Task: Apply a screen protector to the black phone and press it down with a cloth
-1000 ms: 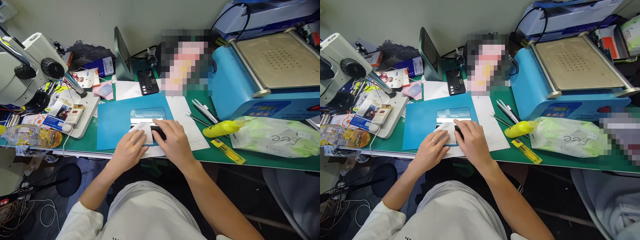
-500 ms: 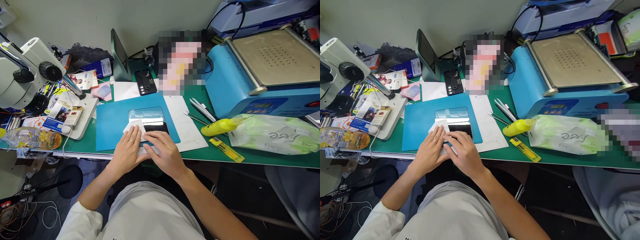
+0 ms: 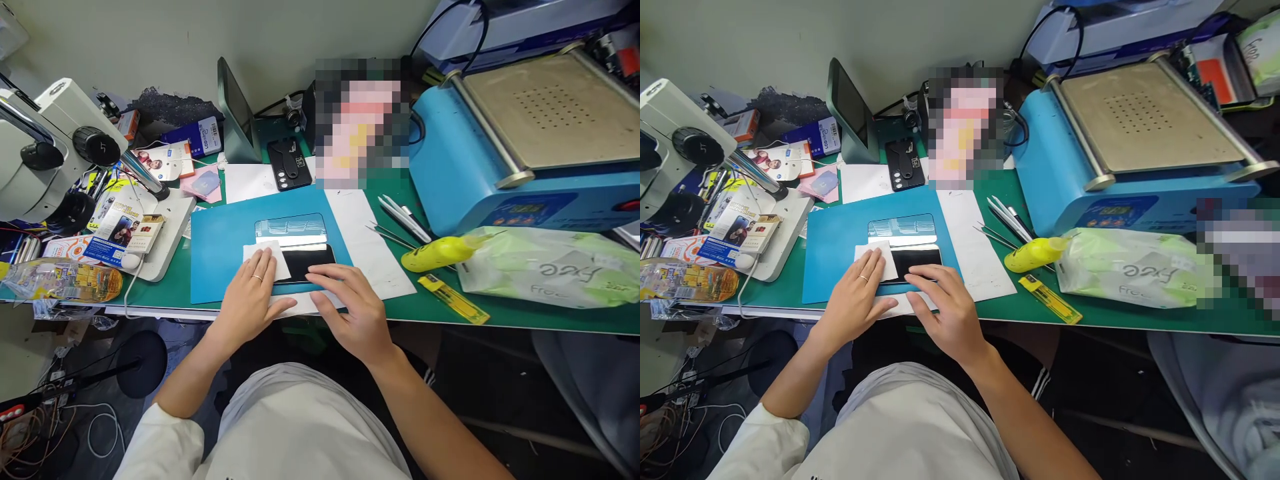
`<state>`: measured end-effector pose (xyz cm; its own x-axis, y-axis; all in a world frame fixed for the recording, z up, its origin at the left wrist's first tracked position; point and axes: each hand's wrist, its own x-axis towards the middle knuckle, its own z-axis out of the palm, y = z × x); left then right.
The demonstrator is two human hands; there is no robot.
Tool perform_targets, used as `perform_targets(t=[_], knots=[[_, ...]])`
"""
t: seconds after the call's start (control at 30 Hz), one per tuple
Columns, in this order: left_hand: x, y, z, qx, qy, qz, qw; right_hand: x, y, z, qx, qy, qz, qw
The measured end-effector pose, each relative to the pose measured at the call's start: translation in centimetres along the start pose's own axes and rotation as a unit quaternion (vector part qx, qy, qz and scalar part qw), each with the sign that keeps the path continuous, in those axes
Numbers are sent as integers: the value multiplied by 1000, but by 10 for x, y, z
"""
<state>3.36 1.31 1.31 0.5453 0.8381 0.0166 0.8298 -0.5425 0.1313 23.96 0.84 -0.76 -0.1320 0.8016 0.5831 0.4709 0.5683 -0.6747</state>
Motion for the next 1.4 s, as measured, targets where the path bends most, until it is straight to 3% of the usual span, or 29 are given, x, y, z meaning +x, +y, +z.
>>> perform_targets(t=[0.13, 0.27, 0.47, 0.7, 0.83, 1.1, 1.4], knots=[[-3, 2, -5, -13, -31, 39, 999, -8, 11, -15, 2, 38, 19, 999], [5, 2, -7, -26, -18, 14, 999, -13, 23, -26, -10, 59, 45, 997], [32, 11, 3, -32, -42, 8, 999, -13, 33, -20, -58, 0, 98, 993], [59, 48, 19, -3, -13, 55, 998, -14, 38, -15, -50, -34, 89, 994], [49, 54, 21, 20, 1, 68, 997, -15, 38, -19, -40, -36, 95, 994], [6, 21, 3, 46, -28, 7, 999, -14, 33, -19, -12, -24, 104, 994], [29, 49, 18, 49, -6, 63, 997, -14, 33, -22, 4, -14, 112, 994]])
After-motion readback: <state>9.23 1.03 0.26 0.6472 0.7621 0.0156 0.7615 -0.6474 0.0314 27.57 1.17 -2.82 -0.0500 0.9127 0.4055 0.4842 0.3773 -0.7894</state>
